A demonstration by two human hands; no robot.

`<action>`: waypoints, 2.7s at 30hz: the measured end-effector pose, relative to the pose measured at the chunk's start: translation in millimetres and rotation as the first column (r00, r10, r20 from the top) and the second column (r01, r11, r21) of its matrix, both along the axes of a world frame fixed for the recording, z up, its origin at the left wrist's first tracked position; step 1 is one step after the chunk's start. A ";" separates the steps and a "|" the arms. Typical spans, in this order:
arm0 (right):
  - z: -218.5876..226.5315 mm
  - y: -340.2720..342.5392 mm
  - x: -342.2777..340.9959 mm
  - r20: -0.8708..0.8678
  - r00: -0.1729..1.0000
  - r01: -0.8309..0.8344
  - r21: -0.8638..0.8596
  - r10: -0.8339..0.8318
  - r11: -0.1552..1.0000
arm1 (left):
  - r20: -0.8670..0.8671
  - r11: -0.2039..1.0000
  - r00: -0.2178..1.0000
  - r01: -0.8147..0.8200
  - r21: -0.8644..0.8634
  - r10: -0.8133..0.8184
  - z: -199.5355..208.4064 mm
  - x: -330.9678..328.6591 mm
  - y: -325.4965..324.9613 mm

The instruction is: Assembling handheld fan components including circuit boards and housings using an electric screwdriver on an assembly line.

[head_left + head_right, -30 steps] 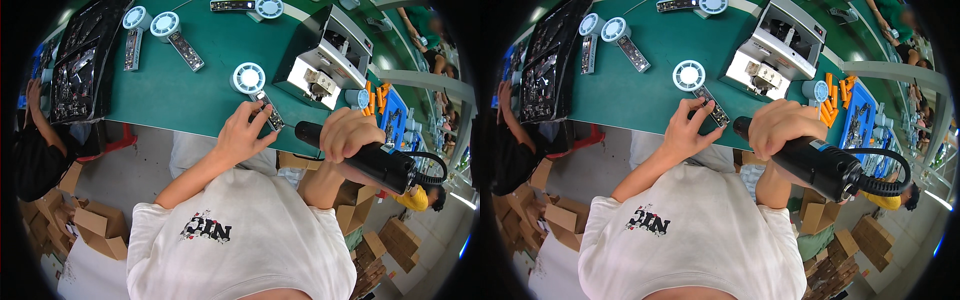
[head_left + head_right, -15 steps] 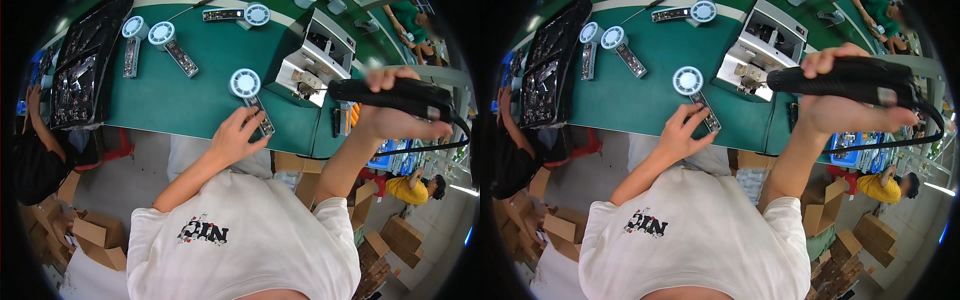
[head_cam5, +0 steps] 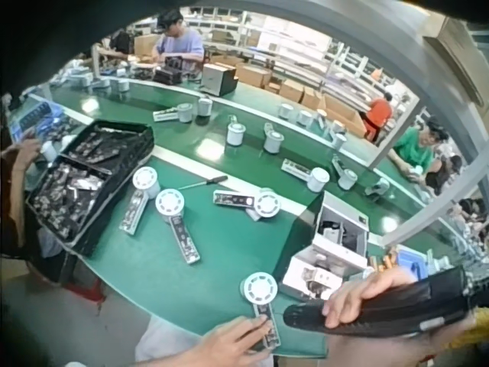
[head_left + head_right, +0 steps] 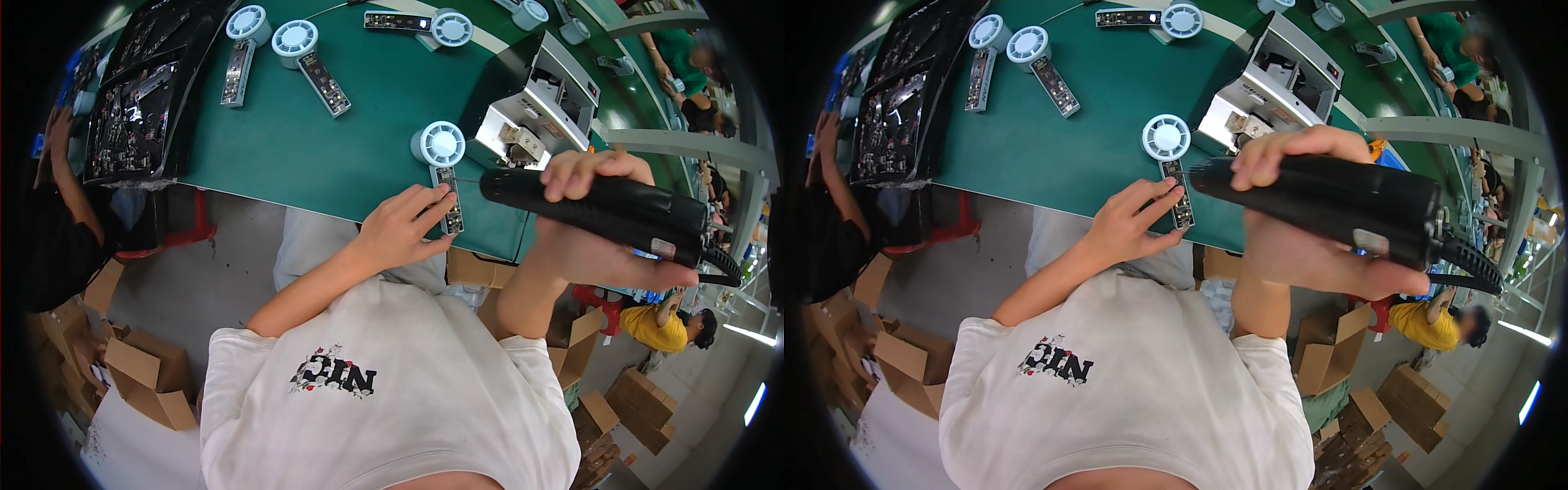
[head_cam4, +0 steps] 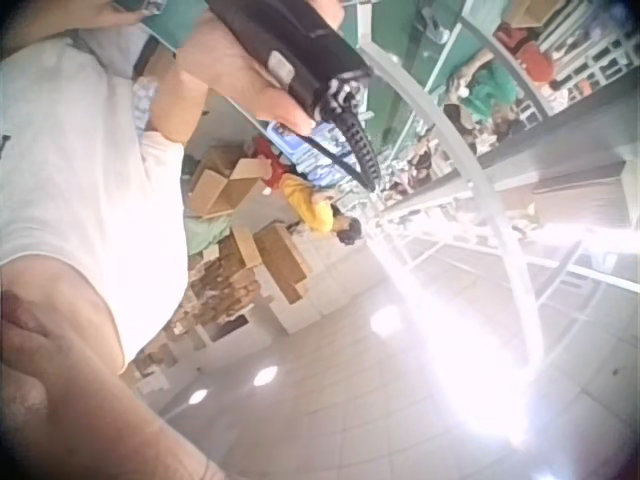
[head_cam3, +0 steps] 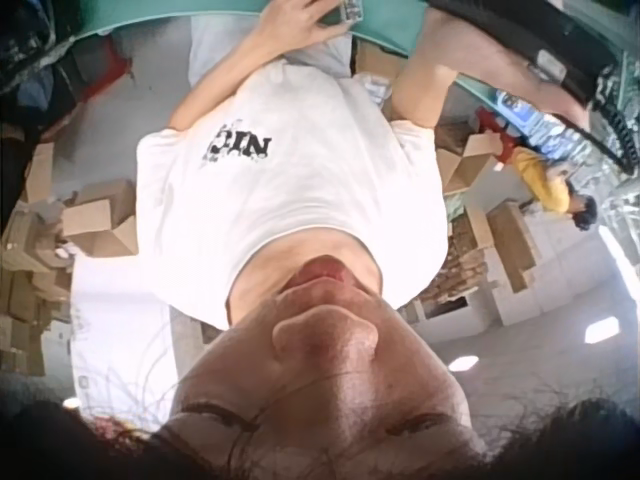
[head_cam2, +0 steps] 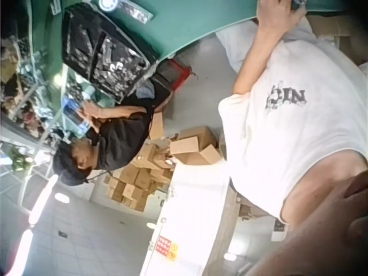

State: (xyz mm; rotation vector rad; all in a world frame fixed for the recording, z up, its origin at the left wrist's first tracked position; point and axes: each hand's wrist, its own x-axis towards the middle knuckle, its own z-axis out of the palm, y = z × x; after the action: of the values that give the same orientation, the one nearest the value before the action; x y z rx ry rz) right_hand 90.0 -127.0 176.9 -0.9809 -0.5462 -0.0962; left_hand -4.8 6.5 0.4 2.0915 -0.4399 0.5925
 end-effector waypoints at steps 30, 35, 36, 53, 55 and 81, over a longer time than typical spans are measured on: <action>-29.5 29.7 -4.9 0.001 1.000 0.000 -0.070 0.000 0.998 | -0.026 1.000 1.000 0.009 -0.006 -0.009 1.6 -1.3 0.5; -36.4 32.3 -5.8 0.037 0.998 -0.041 -0.061 0.043 0.997 | -0.052 0.999 0.998 0.038 -0.016 -0.039 5.6 -0.5 4.0; -37.0 32.7 -6.3 0.029 0.998 -0.048 -0.059 0.050 0.997 | -0.053 0.999 0.998 0.037 -0.015 -0.037 5.5 -1.0 3.9; 34.2 -25.4 3.0 0.215 0.968 0.094 0.165 -0.128 0.982 | -0.358 0.937 0.919 -0.259 -0.236 0.164 43.7 18.0 -11.6; 61.2 -62.6 10.7 0.228 0.922 0.253 0.256 -0.313 0.933 | -0.335 0.960 0.907 -0.278 -0.025 0.254 52.8 22.7 -20.5; 48.3 -278.3 34.3 0.131 0.654 0.607 0.498 -0.745 0.620 | -0.143 0.727 0.947 0.312 0.611 -0.286 220.8 386.1 -106.3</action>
State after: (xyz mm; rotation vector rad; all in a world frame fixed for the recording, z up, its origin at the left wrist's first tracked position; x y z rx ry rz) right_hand 124.3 -405.3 225.3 -0.7008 -0.3909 -1.0663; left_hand 381.3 -99.7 221.2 2.5740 -1.0531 0.2125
